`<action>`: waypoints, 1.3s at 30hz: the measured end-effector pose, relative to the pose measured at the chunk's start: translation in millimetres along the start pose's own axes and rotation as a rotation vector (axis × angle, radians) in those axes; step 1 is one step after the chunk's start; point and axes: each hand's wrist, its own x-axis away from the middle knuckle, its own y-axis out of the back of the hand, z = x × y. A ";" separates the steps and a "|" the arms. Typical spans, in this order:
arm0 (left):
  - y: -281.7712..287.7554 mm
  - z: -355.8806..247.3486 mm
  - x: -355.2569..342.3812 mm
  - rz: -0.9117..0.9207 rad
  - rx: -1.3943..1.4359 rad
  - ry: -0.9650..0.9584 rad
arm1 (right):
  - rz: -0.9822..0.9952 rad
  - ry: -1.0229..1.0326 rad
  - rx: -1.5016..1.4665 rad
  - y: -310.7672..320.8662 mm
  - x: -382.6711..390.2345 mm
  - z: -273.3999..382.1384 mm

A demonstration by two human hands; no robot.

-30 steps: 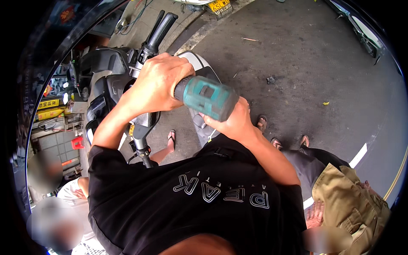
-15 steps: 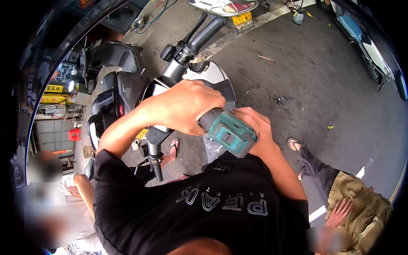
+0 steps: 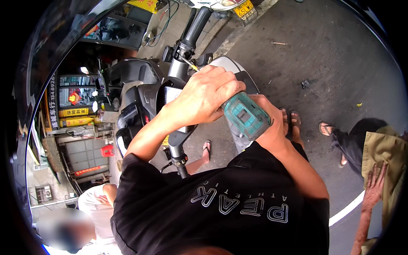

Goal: The person assembles a handlebar component on a scooter by hand and with a screwdriver, then fastens a screw with a power drill.

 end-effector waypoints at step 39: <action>41.8 122.0 82.4 -0.719 0.504 0.791 | 0.113 0.338 0.483 16.5 -44.9 19.5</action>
